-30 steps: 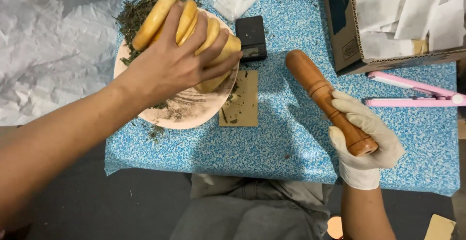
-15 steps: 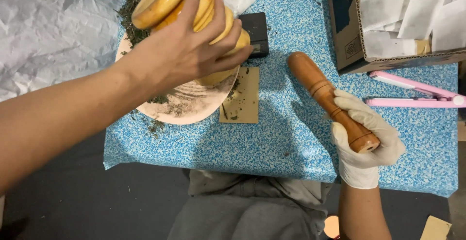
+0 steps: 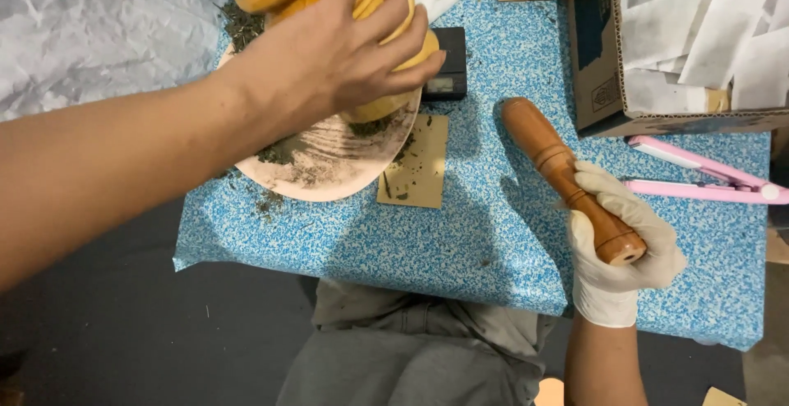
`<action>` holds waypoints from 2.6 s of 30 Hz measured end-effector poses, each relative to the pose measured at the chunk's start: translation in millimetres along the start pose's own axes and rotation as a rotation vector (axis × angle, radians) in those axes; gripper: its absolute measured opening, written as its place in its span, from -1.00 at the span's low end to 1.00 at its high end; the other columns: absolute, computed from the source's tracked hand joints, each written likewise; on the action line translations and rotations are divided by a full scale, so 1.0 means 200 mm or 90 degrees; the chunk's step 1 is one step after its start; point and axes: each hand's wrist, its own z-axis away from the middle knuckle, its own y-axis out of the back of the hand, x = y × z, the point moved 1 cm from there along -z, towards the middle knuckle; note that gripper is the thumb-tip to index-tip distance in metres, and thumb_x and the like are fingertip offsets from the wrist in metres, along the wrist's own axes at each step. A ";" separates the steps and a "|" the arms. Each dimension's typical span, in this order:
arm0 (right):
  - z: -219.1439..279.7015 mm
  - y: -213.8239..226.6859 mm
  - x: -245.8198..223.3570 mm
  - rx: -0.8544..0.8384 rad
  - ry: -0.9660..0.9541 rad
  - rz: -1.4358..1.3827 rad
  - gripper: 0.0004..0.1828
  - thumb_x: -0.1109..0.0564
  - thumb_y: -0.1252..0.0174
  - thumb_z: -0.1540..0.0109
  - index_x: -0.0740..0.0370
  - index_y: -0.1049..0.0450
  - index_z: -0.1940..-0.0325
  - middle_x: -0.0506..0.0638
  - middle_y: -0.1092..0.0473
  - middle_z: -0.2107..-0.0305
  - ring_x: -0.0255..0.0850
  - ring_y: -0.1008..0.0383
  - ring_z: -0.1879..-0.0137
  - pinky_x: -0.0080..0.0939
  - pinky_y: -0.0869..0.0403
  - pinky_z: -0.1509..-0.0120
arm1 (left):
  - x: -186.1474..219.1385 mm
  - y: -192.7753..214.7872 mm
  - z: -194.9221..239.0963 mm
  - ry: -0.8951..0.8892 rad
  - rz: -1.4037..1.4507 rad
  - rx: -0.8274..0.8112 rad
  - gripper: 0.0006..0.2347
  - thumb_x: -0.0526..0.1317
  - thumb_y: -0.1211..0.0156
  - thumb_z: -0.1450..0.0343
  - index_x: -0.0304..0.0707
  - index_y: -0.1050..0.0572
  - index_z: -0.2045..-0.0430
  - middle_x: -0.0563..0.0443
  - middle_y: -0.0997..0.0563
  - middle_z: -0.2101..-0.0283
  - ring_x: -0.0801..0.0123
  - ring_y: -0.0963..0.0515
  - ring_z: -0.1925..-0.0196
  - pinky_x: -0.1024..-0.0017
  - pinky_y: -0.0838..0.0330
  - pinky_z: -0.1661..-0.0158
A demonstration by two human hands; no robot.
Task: Weighing and bagging dried tea leaves into individual filter bags using a scoop and a digital scale.
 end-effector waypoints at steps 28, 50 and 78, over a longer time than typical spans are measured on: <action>-0.51 -0.04 -0.58 0.078 -0.135 0.175 -0.35 0.04 0.03 -0.61 0.97 -0.41 -0.15 0.93 -0.47 -0.10 0.52 -0.66 0.05 0.10 -0.63 0.17 | 0.65 0.46 -0.59 0.667 1.235 0.449 0.23 0.10 -0.82 -0.18 -0.20 0.08 -0.64 -0.14 -0.33 -0.57 -0.04 -0.41 -0.59 -0.06 -0.35 -0.64; -0.66 -0.17 -0.30 -0.001 -0.007 0.290 -0.46 0.10 -0.26 -0.62 0.45 -0.17 -0.50 0.43 -0.25 -0.28 0.29 -0.37 -0.40 0.27 -0.43 -0.65 | 0.86 0.28 -0.81 0.807 1.146 0.423 0.25 0.06 -0.63 -0.27 -0.40 0.34 -0.67 -0.53 0.05 -0.71 -0.40 -0.01 -0.77 -0.36 -0.01 -0.72; -0.05 0.31 -0.33 0.022 0.207 0.328 -0.44 0.14 -0.35 -0.33 0.21 -0.40 -0.41 0.08 -0.19 -0.23 0.11 -0.45 -0.23 0.32 -0.75 -0.13 | 0.32 -0.65 -0.56 0.628 1.047 0.376 -0.06 -0.09 -0.63 -0.63 0.24 0.16 -0.72 -0.17 -0.55 -0.52 -0.10 -0.53 -0.58 -0.16 -0.62 -0.29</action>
